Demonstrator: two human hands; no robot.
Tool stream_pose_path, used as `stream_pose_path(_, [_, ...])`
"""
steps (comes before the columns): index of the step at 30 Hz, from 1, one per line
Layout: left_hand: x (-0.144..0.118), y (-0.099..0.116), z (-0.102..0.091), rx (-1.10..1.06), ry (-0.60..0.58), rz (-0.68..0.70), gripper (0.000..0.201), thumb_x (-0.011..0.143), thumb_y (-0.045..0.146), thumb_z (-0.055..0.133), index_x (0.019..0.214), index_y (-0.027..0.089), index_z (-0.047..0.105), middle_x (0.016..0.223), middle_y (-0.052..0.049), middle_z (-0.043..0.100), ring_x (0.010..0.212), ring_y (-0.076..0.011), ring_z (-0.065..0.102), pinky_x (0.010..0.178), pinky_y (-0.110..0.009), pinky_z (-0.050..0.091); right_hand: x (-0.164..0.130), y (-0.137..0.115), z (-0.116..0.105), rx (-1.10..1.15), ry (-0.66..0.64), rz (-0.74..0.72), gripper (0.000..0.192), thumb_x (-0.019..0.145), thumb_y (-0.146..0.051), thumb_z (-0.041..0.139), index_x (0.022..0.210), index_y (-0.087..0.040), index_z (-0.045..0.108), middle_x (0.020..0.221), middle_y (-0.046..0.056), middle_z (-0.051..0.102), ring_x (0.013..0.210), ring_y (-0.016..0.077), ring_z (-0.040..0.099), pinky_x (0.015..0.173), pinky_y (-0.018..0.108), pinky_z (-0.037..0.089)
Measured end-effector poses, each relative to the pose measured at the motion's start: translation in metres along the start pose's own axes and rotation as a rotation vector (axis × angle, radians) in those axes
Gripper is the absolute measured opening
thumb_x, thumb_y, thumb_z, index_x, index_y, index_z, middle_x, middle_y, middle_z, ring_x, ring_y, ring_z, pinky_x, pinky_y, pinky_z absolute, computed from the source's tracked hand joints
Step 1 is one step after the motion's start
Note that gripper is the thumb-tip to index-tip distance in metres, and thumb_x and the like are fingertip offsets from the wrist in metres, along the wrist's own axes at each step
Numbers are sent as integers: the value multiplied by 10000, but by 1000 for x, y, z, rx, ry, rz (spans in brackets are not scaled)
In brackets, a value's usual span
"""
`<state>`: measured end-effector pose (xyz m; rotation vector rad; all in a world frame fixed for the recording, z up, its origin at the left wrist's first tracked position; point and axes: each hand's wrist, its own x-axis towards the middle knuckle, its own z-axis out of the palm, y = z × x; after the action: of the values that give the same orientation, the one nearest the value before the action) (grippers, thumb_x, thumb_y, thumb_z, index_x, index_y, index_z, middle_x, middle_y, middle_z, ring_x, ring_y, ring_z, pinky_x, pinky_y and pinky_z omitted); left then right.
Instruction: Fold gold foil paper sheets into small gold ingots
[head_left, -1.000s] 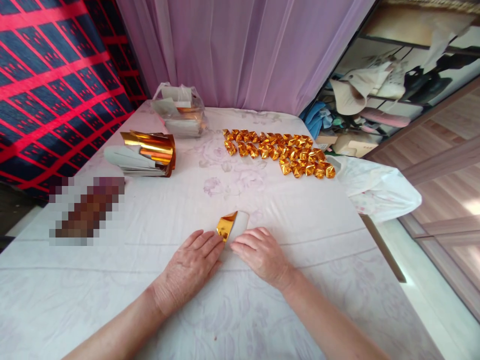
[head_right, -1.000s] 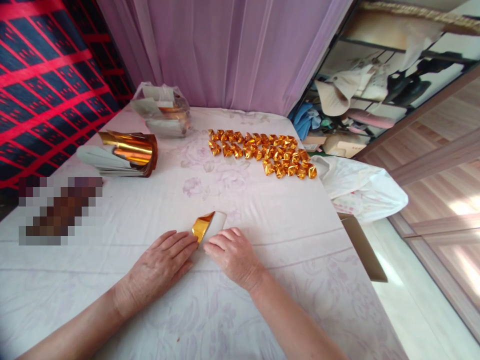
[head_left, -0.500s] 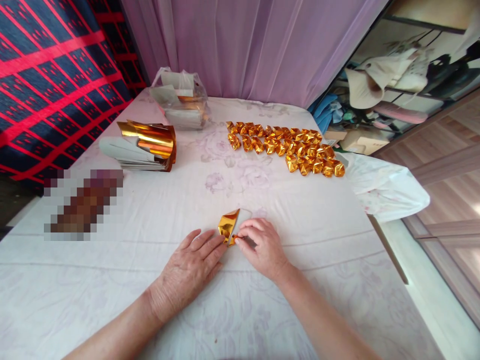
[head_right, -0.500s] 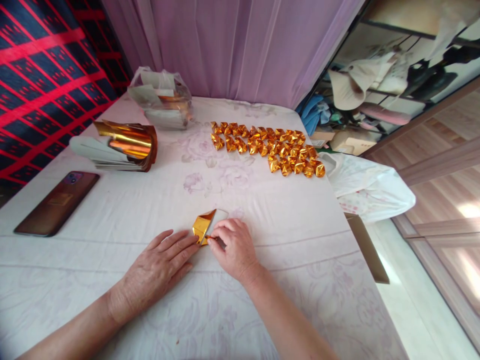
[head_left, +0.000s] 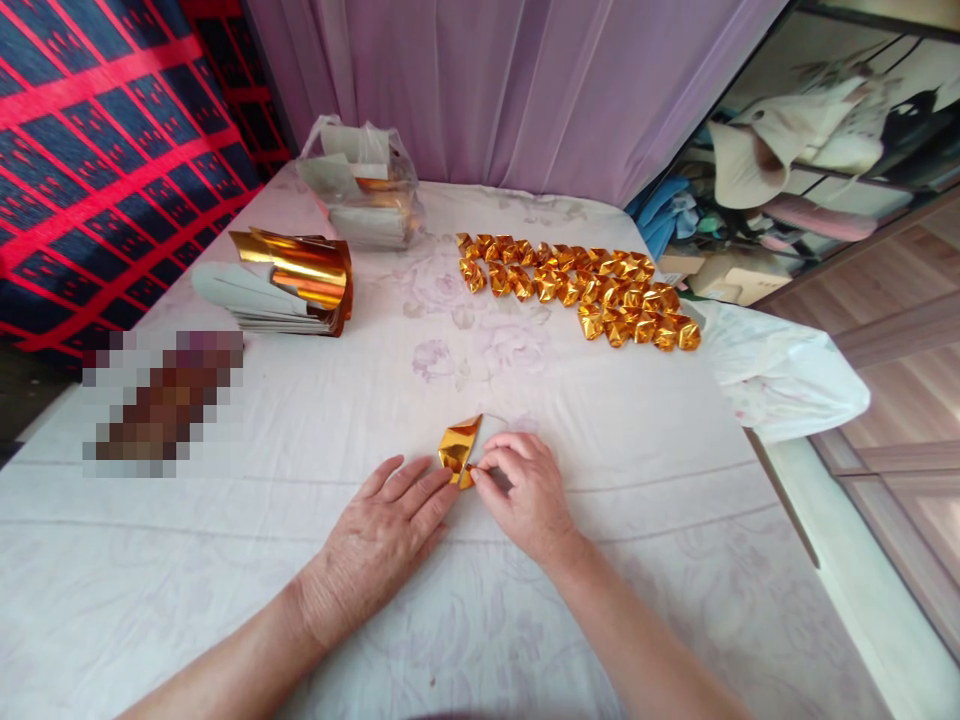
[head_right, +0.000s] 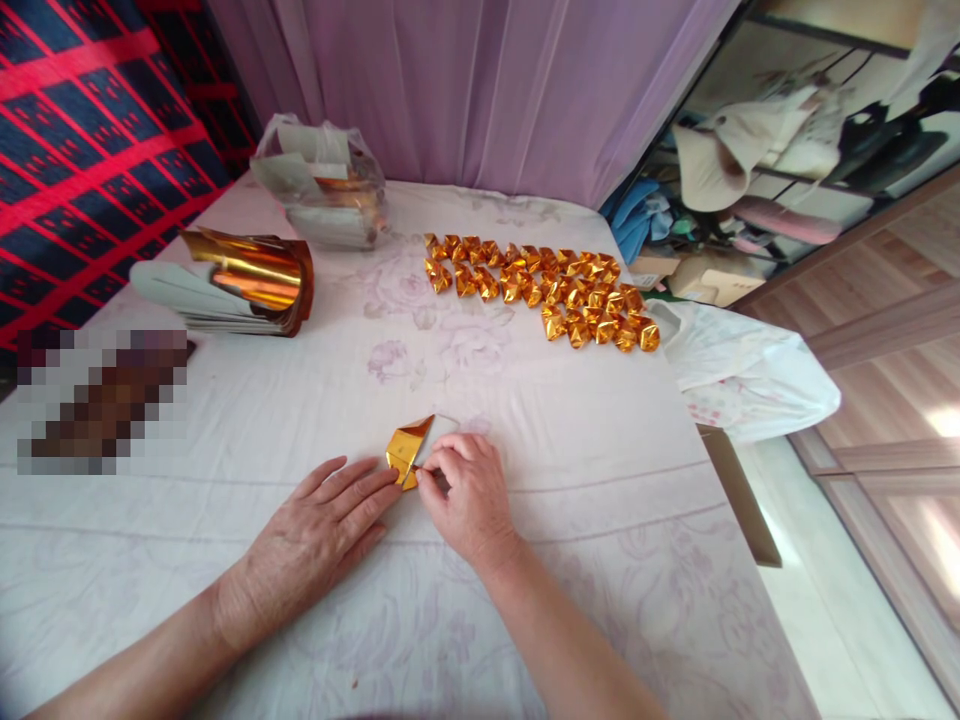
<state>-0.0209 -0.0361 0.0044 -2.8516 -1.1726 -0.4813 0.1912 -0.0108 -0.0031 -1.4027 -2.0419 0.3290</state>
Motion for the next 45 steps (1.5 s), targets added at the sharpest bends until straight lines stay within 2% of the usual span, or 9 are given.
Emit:
stream_pose_path(6, [-1,0,0,10,-21,11,377,944,276,556,1322,264,547,1251,-45,652,1204,-248,550,1073,-462,361,0,0,0,-10,-2,10,72,816,-180,640,763,-226,627,915,38,653,873,205,591,789,364,446])
stream_pose_path(29, [1,2,1,11,-19,3,330,924,258,574,1252,242,601,1246,-32,659,1186,-257,565,1085,-476,352,0,0,2,-3,7,14,79,797,-154,646,786,-225,613,920,38,660,880,214,588,793,367,441])
stream_pose_path(39, [3,7,0,25,-34,-17,316,932,224,536,1239,229,607,1248,-51,656,1182,-254,573,1097,-479,344,-1,2,0,-2,-26,-16,39,813,-199,676,824,-221,646,932,36,647,891,203,585,810,364,447])
stream_pose_path(45, [3,8,-1,46,-39,-11,331,915,228,551,1242,223,606,1243,-52,655,1177,-246,573,1108,-467,327,0,-1,1,-54,-45,17,111,784,-264,722,819,-227,624,957,40,633,923,216,576,828,369,432])
